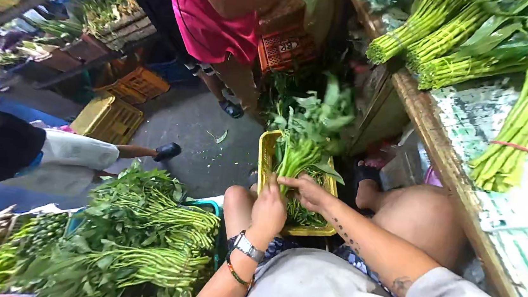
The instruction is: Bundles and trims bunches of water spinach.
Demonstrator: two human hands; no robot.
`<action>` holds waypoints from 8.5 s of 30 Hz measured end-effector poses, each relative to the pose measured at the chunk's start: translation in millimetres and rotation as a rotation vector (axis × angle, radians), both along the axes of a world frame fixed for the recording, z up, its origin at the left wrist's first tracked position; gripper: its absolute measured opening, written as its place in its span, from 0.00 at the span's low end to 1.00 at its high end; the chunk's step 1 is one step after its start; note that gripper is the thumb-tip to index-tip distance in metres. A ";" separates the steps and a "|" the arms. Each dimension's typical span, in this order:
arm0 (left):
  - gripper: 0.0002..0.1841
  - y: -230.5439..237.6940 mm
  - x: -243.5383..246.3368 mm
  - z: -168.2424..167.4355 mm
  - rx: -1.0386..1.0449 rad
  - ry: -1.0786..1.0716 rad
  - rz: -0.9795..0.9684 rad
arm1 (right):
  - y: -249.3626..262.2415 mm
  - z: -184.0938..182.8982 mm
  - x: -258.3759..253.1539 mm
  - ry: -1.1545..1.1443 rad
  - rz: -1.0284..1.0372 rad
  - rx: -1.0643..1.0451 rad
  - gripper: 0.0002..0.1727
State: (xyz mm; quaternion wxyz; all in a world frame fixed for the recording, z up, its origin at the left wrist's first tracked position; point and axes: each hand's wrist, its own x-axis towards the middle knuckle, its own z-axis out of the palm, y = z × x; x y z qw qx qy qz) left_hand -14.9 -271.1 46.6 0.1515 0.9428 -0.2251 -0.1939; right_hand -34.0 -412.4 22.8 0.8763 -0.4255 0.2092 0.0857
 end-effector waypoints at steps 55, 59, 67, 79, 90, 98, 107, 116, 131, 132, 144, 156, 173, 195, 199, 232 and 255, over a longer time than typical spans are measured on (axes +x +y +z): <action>0.38 24.1 -57.8 -41.8 -0.517 0.141 0.128 | -36.7 38.1 -33.1 0.191 0.029 -0.947 0.17; 0.37 18.5 -54.7 -39.5 -0.609 0.198 0.163 | -29.1 35.8 -35.3 0.065 -0.103 -0.654 0.14; 0.37 33.1 -52.5 -41.1 -0.826 0.346 0.118 | -22.2 37.6 -40.5 -0.131 0.024 -0.769 0.14; 0.32 22.3 -48.0 -37.8 -0.825 0.388 0.174 | -4.4 33.2 -50.1 -0.217 -0.166 -0.810 0.15; 0.33 27.1 -49.9 -41.6 -0.876 0.425 0.168 | -14.7 38.8 -46.1 -0.102 -0.052 -0.805 0.15; 0.38 31.2 -49.6 -47.3 -0.899 0.490 0.083 | -34.5 45.9 -41.7 0.030 0.243 -0.759 0.15; 0.55 30.2 -36.5 -25.3 -0.932 0.737 0.106 | -34.6 44.5 -40.6 0.017 0.049 -0.724 0.13; 0.28 26.7 -36.2 -11.5 -0.889 0.936 0.350 | -37.2 43.6 -43.0 0.083 0.220 -0.623 0.14; 0.27 19.2 -38.2 13.7 -0.912 0.817 0.317 | -41.0 54.2 -45.1 0.036 0.372 -0.633 0.13; 0.27 18.0 -39.4 15.7 -0.914 0.810 0.312 | -41.7 55.8 -46.3 0.043 0.337 -0.646 0.14; 0.28 19.7 -32.9 11.6 -0.931 0.842 0.370 | -48.3 50.7 -41.1 0.054 0.101 -0.500 0.15; 0.27 26.1 -33.1 10.8 -0.923 0.900 0.329 | -37.3 42.2 -40.7 -0.002 0.122 -0.568 0.14; 0.25 40.0 -12.6 -1.6 -1.020 1.140 0.353 | -24.3 41.5 -41.3 0.021 0.117 -0.656 0.14; 0.26 3.2 -14.6 15.4 -0.900 0.780 0.537 | -11.9 23.3 -47.7 -0.465 -0.033 -1.197 0.17; 0.36 9.7 -4.7 12.7 -0.932 0.761 0.553 | -44.9 52.4 -58.9 -0.429 0.115 -1.177 0.15; 0.28 1.7 -44.1 -28.0 -1.226 0.249 0.400 | 6.3 31.1 -52.6 -0.321 -0.323 -0.701 0.15; 0.32 23.0 -48.2 -44.8 -1.070 0.383 0.341 | 7.0 20.7 -39.2 -0.228 -0.164 -1.148 0.41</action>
